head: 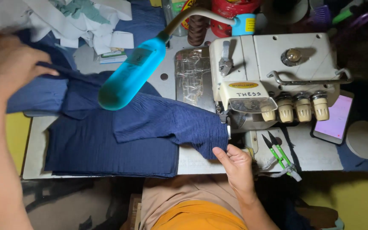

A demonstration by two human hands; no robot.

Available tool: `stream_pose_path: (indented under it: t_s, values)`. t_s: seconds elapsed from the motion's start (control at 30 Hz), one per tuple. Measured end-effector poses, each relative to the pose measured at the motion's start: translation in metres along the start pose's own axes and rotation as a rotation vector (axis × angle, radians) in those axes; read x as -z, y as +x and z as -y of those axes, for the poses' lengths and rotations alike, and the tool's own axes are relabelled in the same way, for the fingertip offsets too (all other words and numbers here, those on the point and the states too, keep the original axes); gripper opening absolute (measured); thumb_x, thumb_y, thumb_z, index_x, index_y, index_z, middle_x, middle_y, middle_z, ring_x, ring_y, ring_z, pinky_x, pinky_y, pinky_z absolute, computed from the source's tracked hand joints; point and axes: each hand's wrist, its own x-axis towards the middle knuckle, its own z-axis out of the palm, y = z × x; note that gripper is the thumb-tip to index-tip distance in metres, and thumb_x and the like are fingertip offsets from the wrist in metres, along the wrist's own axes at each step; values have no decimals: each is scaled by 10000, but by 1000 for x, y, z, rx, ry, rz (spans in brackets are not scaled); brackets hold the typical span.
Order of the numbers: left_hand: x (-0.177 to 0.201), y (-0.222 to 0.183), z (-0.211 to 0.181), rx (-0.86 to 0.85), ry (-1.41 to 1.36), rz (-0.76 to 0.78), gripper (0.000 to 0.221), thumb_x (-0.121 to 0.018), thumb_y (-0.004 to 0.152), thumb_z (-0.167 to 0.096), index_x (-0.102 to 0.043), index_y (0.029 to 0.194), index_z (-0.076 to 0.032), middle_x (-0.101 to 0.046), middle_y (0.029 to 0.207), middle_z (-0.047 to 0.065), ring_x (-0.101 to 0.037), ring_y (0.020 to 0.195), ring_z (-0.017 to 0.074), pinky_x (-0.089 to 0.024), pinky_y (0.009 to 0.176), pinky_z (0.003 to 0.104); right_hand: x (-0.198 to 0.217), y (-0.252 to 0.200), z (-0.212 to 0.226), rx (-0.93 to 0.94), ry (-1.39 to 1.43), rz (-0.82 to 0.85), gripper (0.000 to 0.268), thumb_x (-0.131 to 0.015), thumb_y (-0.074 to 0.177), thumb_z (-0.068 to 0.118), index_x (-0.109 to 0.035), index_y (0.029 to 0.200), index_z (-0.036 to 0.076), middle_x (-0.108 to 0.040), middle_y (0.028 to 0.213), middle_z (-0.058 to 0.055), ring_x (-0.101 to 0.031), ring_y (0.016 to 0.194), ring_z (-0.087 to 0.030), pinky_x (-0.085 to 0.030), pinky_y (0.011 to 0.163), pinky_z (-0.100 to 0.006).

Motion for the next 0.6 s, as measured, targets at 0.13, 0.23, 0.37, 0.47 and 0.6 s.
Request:
stream_pose_path:
  t_s: [0.13, 0.23, 0.37, 0.47, 0.6]
  values:
    - [55, -36, -5, 147, -1113, 78, 291, -663, 688, -316, -640, 952, -197, -625, 932, 19, -549, 872, 209, -387, 737, 298, 1, -1, 2, 34, -113, -17, 94, -611, 755, 73, -593, 672, 35, -550, 661, 63, -437, 633, -10, -405, 595, -160]
    - [135, -66, -44, 34, -1508, 194, 389, -616, 665, -278, -593, 1050, -227, -614, 1031, 0, -552, 947, 176, -394, 806, 303, -3, -4, 7, 54, -137, -32, 97, -600, 755, 73, -624, 809, -3, -611, 764, -7, -504, 696, -44, -436, 662, -178]
    - [185, -73, -113, -628, -2000, -116, 277, -396, 847, -223, -580, 993, -78, -614, 1009, 17, -547, 964, 90, -367, 890, 222, -5, -6, 4, 80, -129, -17, 153, -572, 768, 68, -578, 899, -9, -638, 847, -79, -569, 742, -89, -457, 721, -204]
    - [192, -65, -148, -825, -1752, -140, 425, -394, 702, -49, -397, 1124, -94, -581, 989, 107, -592, 845, 270, -420, 717, 329, -4, -10, 5, 109, -133, -27, 162, -583, 758, 62, -570, 906, -1, -632, 847, -73, -574, 792, -105, -452, 766, -230]
    - [197, -67, -155, -744, -1638, -199, 558, -417, 625, 55, -362, 1157, -103, -593, 770, 134, -569, 697, 332, -402, 580, 361, -1, -11, 0, 110, -108, -51, 154, -574, 763, 70, -564, 899, 1, -629, 830, -82, -584, 767, -118, -463, 746, -240]
